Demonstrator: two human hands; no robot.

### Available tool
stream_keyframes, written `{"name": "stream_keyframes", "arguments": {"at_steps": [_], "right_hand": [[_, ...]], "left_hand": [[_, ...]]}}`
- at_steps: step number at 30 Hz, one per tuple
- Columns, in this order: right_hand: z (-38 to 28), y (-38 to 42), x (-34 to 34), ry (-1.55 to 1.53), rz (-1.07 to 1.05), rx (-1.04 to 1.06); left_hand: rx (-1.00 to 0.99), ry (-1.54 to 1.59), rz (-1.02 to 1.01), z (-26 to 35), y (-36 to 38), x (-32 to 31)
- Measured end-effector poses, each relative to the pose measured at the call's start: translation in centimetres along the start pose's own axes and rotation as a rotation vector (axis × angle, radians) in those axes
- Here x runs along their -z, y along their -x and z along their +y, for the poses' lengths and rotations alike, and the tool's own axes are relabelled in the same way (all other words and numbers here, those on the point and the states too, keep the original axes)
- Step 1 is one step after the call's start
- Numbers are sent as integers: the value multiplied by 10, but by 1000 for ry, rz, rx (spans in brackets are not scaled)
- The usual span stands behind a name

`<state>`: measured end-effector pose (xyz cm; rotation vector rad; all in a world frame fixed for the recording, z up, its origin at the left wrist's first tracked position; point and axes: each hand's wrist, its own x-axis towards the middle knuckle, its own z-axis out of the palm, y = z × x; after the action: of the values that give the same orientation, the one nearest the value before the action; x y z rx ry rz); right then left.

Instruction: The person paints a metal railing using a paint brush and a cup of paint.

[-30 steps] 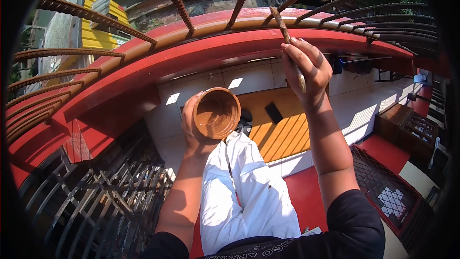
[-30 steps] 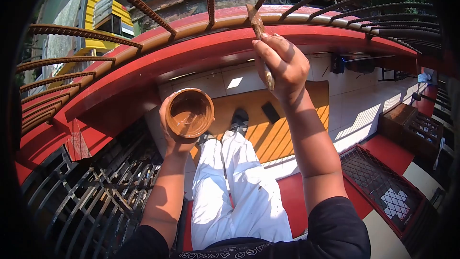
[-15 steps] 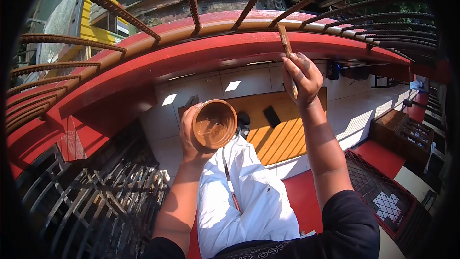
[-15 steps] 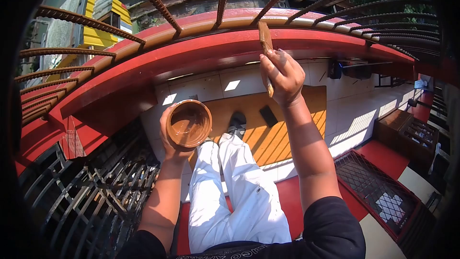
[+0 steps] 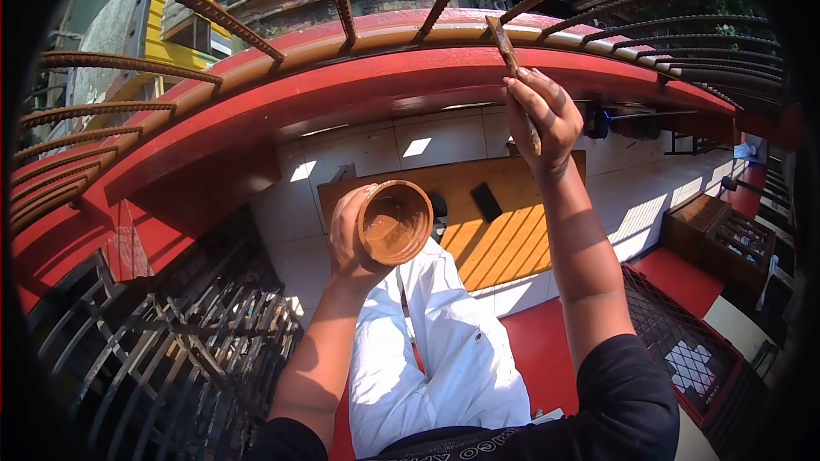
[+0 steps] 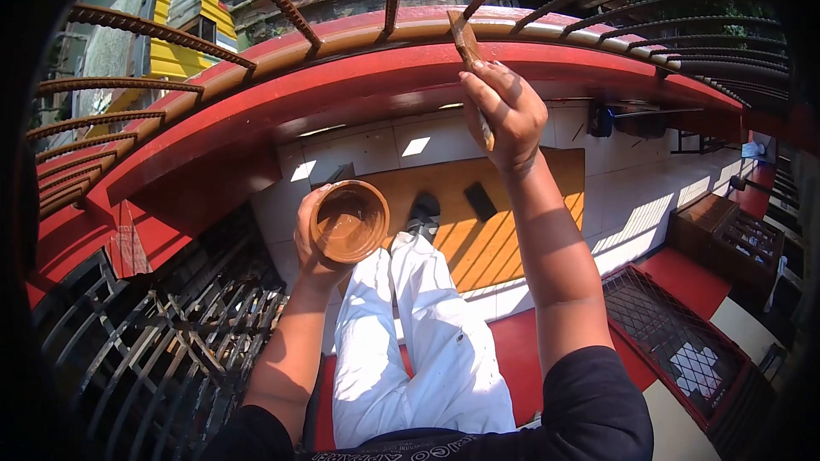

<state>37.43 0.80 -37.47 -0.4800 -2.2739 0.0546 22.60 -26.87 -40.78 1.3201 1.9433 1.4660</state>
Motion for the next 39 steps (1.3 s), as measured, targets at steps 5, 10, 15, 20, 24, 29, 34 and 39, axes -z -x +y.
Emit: {"name": "stream_keyframes", "arguments": {"at_steps": [5, 10, 15, 20, 24, 29, 34, 39], "right_hand": [[-1, -6, 16, 86, 157, -74], [0, -5, 5, 5, 33, 30], [3, -6, 22, 101, 139, -79], [2, -4, 17, -23, -53, 33], [20, -23, 25, 39, -78, 104], [1, -7, 34, 33, -92, 97], [-11, 21, 7, -86, 244, -526], [-17, -13, -22, -307, 558, -953]], "left_hand": [[23, 2, 13, -2, 4, 2], [14, -25, -18, -1, 2, 2], [18, 25, -2, -3, 2, 3], [20, 21, -24, -3, 2, 3], [41, 24, -39, -2, 3, 6], [46, -6, -38, -1, 5, 2], [10, -51, -64, 6, 3, 1], [-20, -108, -96, 5, 6, -1]]}}
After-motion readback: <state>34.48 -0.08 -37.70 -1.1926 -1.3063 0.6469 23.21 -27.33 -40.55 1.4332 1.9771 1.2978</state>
